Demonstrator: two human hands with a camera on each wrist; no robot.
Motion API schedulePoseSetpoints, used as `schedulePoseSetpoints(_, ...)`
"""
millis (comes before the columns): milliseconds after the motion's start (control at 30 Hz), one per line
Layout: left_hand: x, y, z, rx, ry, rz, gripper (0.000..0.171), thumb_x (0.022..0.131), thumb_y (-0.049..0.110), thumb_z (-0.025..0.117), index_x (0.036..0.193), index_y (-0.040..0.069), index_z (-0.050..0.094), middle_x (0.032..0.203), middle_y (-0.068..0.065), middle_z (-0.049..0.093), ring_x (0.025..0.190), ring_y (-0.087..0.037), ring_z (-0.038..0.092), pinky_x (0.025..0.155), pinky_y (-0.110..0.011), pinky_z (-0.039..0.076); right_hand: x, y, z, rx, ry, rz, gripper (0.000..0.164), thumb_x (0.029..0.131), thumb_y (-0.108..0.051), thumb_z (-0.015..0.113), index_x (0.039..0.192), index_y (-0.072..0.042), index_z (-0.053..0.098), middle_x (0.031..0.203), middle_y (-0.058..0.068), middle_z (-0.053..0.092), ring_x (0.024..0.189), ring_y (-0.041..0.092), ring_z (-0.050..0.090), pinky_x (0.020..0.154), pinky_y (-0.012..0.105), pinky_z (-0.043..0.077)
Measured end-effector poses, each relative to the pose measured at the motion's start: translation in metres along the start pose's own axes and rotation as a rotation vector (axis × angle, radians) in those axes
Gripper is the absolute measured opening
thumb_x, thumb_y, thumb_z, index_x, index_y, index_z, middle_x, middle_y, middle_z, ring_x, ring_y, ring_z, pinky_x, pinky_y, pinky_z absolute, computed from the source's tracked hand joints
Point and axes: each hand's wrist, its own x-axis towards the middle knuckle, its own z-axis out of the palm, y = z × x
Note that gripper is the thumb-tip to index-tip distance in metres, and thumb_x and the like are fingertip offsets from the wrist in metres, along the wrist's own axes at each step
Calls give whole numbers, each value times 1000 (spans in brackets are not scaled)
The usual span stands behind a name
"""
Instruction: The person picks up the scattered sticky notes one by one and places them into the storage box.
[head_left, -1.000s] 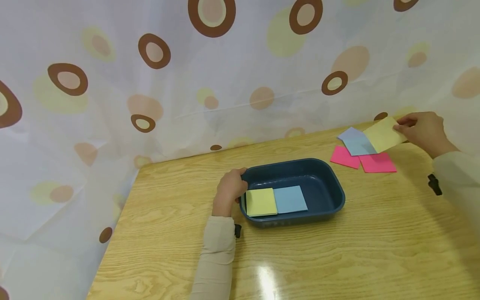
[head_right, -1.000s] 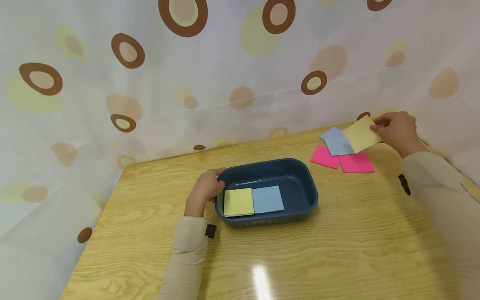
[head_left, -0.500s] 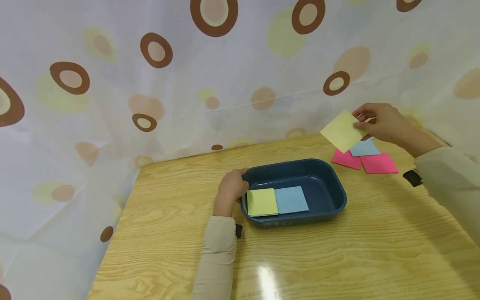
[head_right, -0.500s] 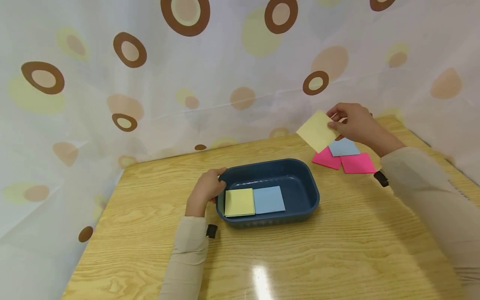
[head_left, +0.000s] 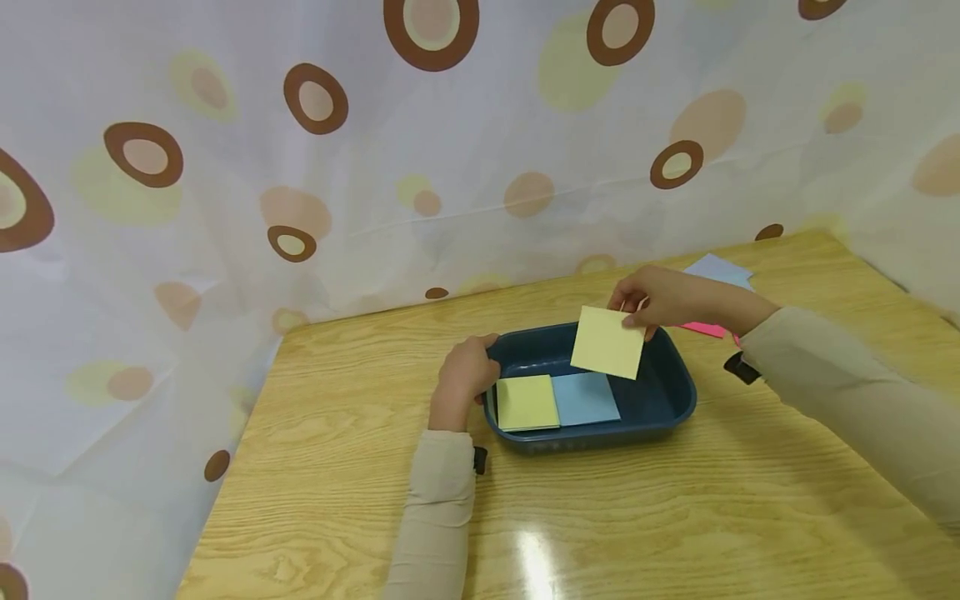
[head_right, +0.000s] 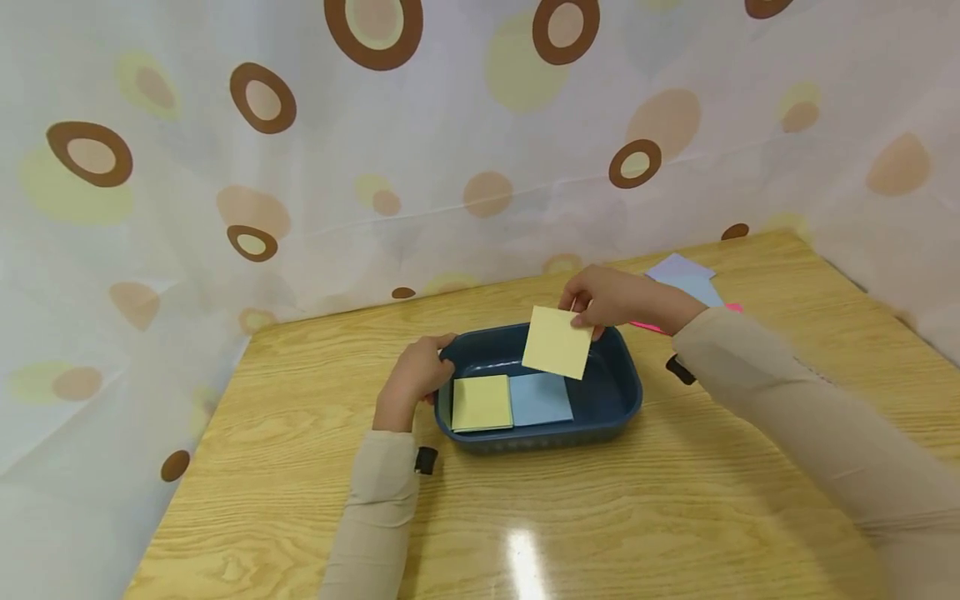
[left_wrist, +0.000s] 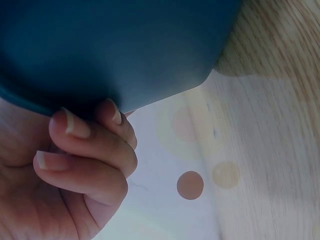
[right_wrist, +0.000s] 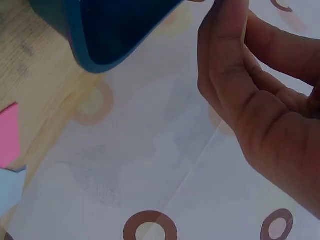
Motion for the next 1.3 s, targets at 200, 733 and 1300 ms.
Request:
schedulePoseSetpoints(200, 3, 0, 2, 3, -4, 2, 57, 90, 1, 52, 145, 15, 46, 131, -19, 56, 36, -16, 48, 35, -22, 42, 19, -6, 15, -60, -189, 96, 17, 93, 2, 56, 109, 6, 61, 94, 13, 61, 75, 17, 61, 66, 35, 57)
schedulePoseSetpoints(733, 3, -2, 2, 13, -8, -5, 57, 90, 1, 52, 145, 16, 46, 130, -19, 56, 35, -16, 48, 35, -22, 41, 63, -15, 45, -295, -386, 224, 20, 93, 2, 53, 110, -1, 65, 107, 12, 59, 63, 15, 67, 64, 30, 58)
schedulePoseSetpoints(1300, 4, -1, 1, 15, -2, -5, 57, 90, 2, 52, 145, 15, 45, 131, -19, 56, 36, -16, 48, 35, -22, 41, 70, -9, 66, -385, -331, 239, 27, 88, 3, 52, 110, 1, 67, 106, 15, 65, 59, 18, 67, 55, 28, 56)
